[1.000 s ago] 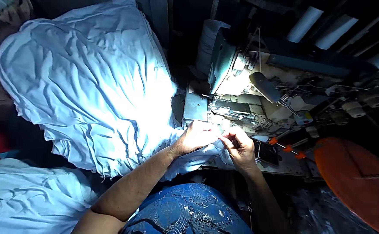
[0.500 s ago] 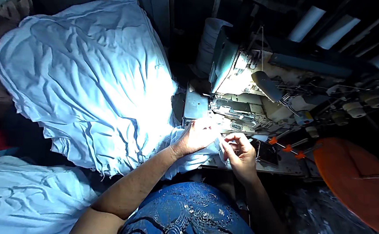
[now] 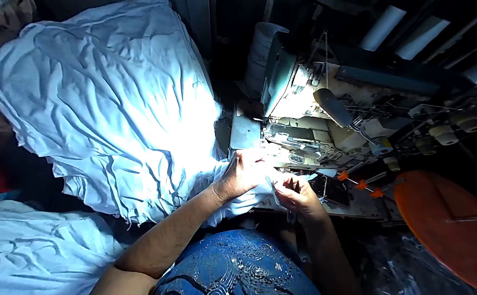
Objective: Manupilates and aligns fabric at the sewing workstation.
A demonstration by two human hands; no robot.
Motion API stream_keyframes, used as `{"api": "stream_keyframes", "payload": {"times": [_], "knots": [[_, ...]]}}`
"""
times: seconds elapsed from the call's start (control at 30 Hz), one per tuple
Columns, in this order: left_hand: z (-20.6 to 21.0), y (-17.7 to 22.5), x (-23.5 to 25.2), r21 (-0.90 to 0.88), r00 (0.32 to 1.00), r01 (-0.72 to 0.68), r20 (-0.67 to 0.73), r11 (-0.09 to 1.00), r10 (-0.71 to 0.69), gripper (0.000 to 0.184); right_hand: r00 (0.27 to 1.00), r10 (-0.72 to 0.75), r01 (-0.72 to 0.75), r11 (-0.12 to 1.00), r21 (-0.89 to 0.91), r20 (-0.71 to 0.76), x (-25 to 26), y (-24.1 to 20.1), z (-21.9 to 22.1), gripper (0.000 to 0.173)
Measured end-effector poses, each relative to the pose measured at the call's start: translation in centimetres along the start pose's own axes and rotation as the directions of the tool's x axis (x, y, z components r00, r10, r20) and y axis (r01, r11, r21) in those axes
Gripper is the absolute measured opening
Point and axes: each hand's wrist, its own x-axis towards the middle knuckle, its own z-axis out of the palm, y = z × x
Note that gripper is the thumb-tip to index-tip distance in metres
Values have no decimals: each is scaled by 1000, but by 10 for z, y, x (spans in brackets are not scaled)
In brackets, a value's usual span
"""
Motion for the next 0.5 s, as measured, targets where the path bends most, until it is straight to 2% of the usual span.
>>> {"api": "stream_keyframes", "payload": {"times": [0.03,0.1,0.17,0.27,0.33,0.4,0.5], "knots": [[1,-1,0,-1,1000,2,1,1000,-2,7,998,47,-51,996,79,49,-2,-4,-3,8],[2,-2,-1,-26,1000,18,12,1000,-18,8,997,38,-47,990,132,71,-5,-8,-7,6],[2,-4,-1,-98,998,47,57,994,-41,11,999,-30,27,994,110,21,-7,-11,-9,8],[4,-5,-1,-222,988,87,141,971,-56,20,984,-102,118,987,106,-143,-5,-13,-10,11],[10,-4,-2,-282,990,110,113,953,-80,21,972,-119,143,984,106,-203,-3,-13,-8,14],[17,-2,-2,-307,995,99,40,947,-91,18,976,-138,162,977,139,-170,-3,-12,-6,11],[26,-1,-4,-248,997,41,-52,968,-55,14,980,-150,175,960,217,-130,-1,-13,-1,5]]}}
